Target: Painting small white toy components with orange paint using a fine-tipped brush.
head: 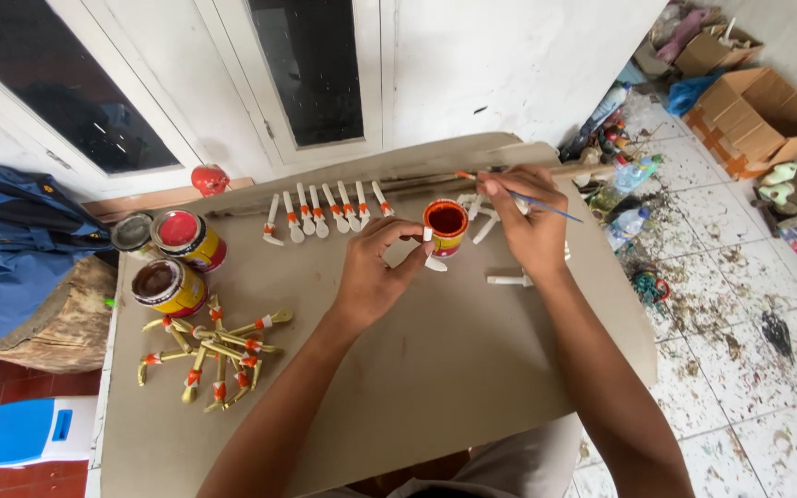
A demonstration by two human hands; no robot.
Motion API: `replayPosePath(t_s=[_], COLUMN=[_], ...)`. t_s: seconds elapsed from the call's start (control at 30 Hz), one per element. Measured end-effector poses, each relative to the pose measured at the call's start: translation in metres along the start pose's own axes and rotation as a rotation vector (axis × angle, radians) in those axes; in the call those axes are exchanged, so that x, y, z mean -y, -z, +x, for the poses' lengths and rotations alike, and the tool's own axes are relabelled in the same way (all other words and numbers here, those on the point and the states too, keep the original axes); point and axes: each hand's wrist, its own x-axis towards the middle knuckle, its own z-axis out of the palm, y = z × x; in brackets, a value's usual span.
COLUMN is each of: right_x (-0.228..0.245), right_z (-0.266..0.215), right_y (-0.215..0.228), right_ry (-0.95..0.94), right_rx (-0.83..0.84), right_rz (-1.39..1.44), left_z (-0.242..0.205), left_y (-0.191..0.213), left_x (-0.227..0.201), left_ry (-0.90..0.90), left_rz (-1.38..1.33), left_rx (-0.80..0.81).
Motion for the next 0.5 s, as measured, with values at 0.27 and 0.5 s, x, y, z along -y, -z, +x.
replayPosePath(t_s=[0.27,0.5], right_x=[0.007,-0.013], right_z=[-0.004,-0.013], right_y=[-0.005,-0.012], right_ry=[-0.021,0.007], right_rx=[-0.056,0.05], right_rz=[0.057,0.008], left_z=[-0.001,-0.006], left_y=[0.013,0.021], left_x=[0.009,0.002], left_ry=[-0.02,-0.047], left_rz=[0.037,0.129], left_rx=[-0.071,-0.082])
